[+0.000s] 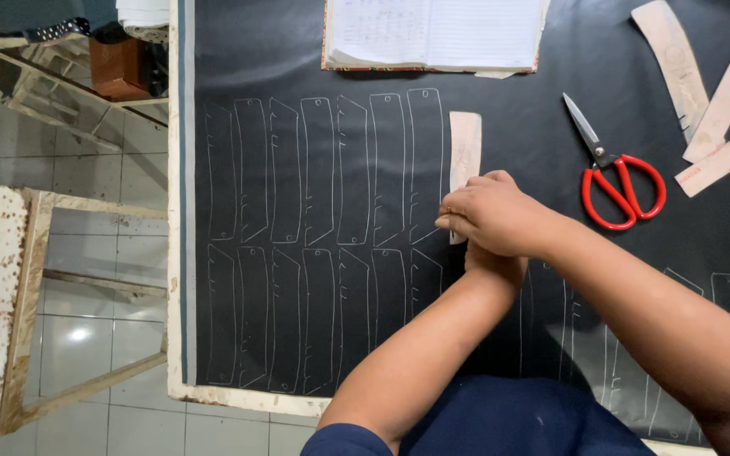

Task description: The person traces outlines of shoe pattern pieces onto dark material laid on a cutting table, using a pen held against paper templates. They pick up and reposition the pattern pieces one at a time, stack finished pieces aside, and briefly handle a sheet of paper and a notebook on the table.

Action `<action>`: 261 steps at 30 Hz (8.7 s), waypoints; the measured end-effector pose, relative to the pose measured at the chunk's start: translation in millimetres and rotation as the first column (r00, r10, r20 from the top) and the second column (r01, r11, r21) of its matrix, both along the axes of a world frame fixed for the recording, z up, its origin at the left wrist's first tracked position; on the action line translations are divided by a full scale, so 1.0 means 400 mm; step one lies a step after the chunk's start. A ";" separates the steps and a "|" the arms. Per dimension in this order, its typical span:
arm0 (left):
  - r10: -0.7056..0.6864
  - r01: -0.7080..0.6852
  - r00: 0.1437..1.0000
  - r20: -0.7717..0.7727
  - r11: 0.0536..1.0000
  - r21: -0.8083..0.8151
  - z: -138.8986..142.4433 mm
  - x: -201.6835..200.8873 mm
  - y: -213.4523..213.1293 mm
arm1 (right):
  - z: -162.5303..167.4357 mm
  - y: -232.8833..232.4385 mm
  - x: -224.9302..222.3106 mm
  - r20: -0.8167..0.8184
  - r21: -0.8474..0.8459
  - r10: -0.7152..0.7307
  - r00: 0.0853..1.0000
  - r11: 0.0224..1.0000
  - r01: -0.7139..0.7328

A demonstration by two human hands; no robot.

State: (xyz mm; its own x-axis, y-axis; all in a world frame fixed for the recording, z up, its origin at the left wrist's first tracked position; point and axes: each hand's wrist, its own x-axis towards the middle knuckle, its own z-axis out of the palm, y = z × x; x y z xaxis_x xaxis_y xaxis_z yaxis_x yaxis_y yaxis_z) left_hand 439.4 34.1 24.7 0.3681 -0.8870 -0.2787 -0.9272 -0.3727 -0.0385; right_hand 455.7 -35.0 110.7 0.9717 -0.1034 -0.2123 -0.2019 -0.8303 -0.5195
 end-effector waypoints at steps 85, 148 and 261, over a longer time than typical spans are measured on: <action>0.041 -0.254 0.804 -0.593 0.926 -0.281 0.138 0.313 0.140 | -0.067 0.050 -0.147 0.416 0.093 -0.372 0.830 0.925 0.368; -0.072 -0.302 0.905 -0.420 0.589 -0.750 0.139 0.210 0.071 | -0.109 -0.106 -0.252 -0.363 0.667 -0.643 0.674 0.326 0.670; -0.009 -0.171 0.923 -0.384 0.886 -0.431 0.084 0.085 -0.024 | -0.107 -0.322 0.027 0.501 -0.177 -0.174 0.848 0.938 0.297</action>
